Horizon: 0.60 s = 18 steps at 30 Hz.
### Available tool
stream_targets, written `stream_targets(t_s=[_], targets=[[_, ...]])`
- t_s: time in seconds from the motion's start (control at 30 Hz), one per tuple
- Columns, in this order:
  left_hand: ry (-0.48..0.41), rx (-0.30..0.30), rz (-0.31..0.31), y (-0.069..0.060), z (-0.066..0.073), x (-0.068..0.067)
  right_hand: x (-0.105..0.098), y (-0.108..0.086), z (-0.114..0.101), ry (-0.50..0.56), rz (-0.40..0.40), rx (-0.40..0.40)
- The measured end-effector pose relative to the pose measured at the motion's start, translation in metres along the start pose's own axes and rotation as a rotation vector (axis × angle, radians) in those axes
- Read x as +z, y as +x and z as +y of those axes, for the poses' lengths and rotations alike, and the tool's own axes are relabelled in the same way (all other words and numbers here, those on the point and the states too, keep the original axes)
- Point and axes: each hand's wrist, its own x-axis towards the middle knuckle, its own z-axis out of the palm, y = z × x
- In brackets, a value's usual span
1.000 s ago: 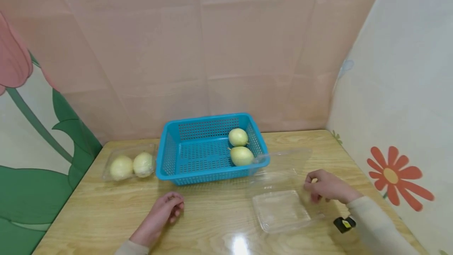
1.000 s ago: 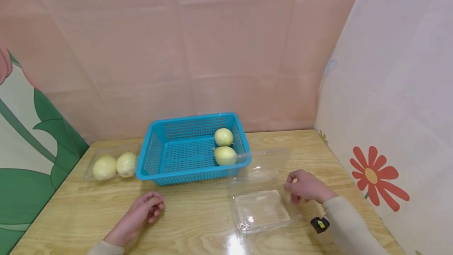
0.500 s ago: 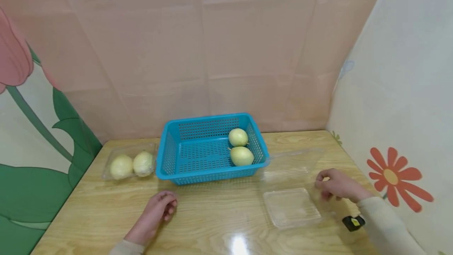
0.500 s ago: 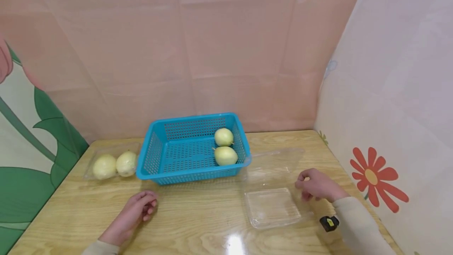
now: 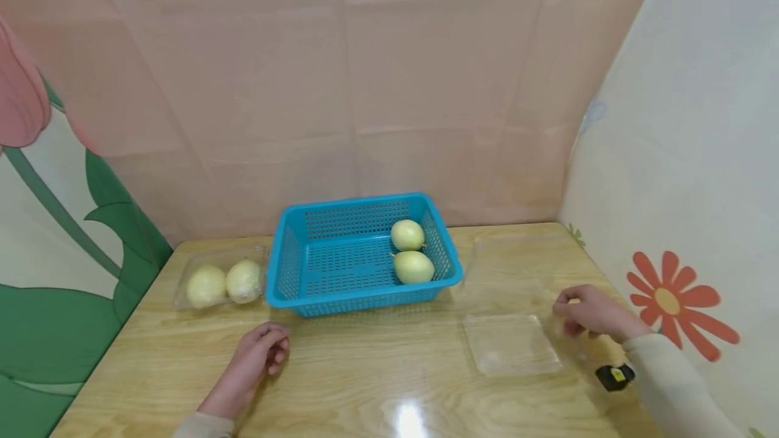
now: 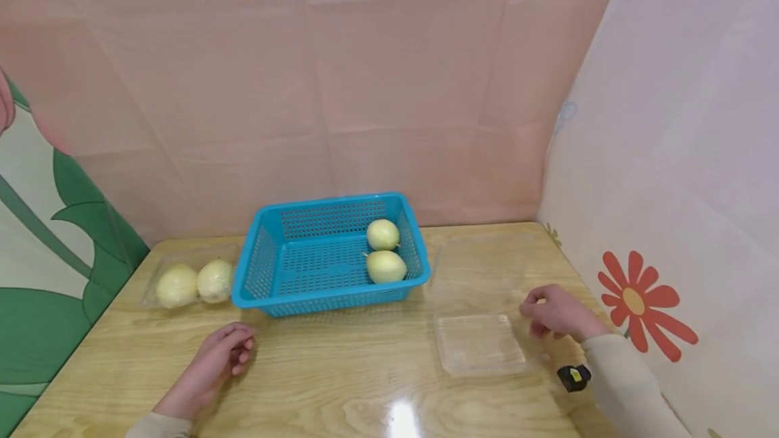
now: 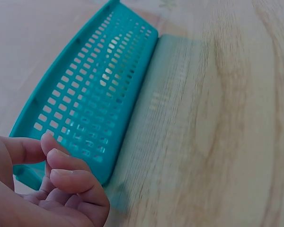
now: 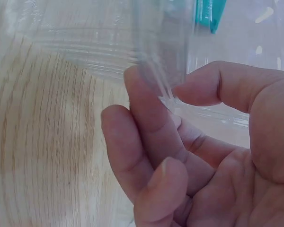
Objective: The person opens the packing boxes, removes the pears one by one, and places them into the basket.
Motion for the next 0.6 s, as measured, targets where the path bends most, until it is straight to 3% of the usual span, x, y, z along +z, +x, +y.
stream_targets(t_s=[0.6], targets=[[0.024,-0.003,0.036,0.001,0.008,-0.011,-0.002,0.03,0.007,0.019,0.134,-0.043]])
